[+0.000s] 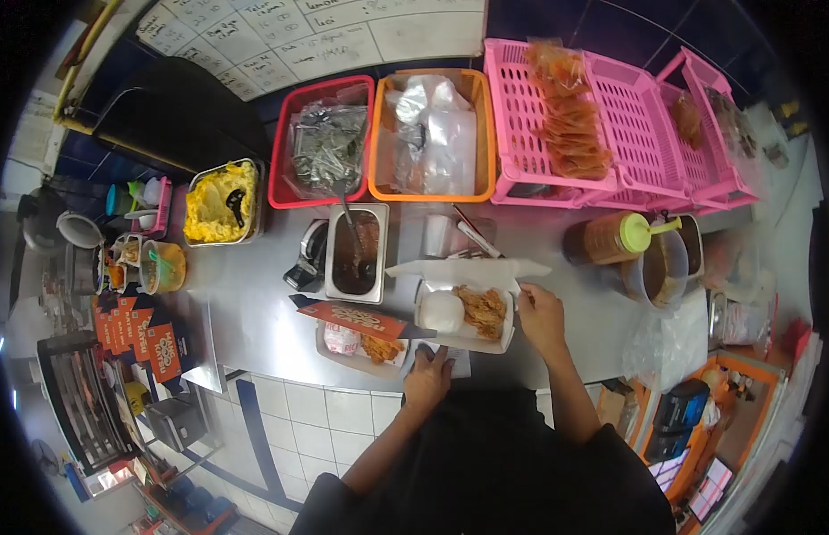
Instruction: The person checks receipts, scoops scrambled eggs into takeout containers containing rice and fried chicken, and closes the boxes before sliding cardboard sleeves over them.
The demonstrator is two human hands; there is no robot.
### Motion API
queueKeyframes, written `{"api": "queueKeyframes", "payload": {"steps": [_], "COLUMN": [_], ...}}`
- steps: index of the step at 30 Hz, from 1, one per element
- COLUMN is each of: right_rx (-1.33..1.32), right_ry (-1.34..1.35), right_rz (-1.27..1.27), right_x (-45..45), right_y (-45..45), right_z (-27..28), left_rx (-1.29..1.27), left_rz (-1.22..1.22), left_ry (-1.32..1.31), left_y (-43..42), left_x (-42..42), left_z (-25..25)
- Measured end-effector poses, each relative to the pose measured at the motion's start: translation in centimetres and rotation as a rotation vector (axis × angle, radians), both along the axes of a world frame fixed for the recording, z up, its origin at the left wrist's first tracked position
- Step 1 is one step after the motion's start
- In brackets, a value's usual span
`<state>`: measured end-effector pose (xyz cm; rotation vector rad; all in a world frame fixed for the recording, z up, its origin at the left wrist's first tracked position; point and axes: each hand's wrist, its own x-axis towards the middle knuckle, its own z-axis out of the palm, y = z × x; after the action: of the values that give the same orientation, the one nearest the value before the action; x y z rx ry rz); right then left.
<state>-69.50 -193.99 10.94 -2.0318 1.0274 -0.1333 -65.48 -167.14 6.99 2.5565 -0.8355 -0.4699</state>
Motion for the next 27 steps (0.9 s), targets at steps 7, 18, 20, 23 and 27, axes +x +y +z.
{"api": "queueKeyframes", "payload": {"steps": [7,18,20,23,27], "right_rx": [0.543,0.071,-0.166,-0.416,-0.324], "right_ry": [-0.101,-0.074,-0.190,-0.177,0.440], "right_rz": [-0.240,-0.098,0.014,0.379,0.644], "right_x": [-0.9,-0.1,4.9,12.1,16.9], "right_y": [0.2,-2.3,-3.0,-4.5,-6.6], "right_z": [-0.9,11.5,14.4,12.4,2.7], "left_rx": [-0.023,-0.126,-0.172,-0.235,-0.228], "left_rz": [-0.030,0.129,0.147,0.130,0.067], "left_ry": [0.022,0.169,0.216,0.250,0.248], "left_y": [0.1,0.5,0.7,1.0,1.4], "left_x": [0.3,1.0,1.3,1.6,2.3], "left_z": [-0.1,0.9,0.8,0.5,0.9]}}
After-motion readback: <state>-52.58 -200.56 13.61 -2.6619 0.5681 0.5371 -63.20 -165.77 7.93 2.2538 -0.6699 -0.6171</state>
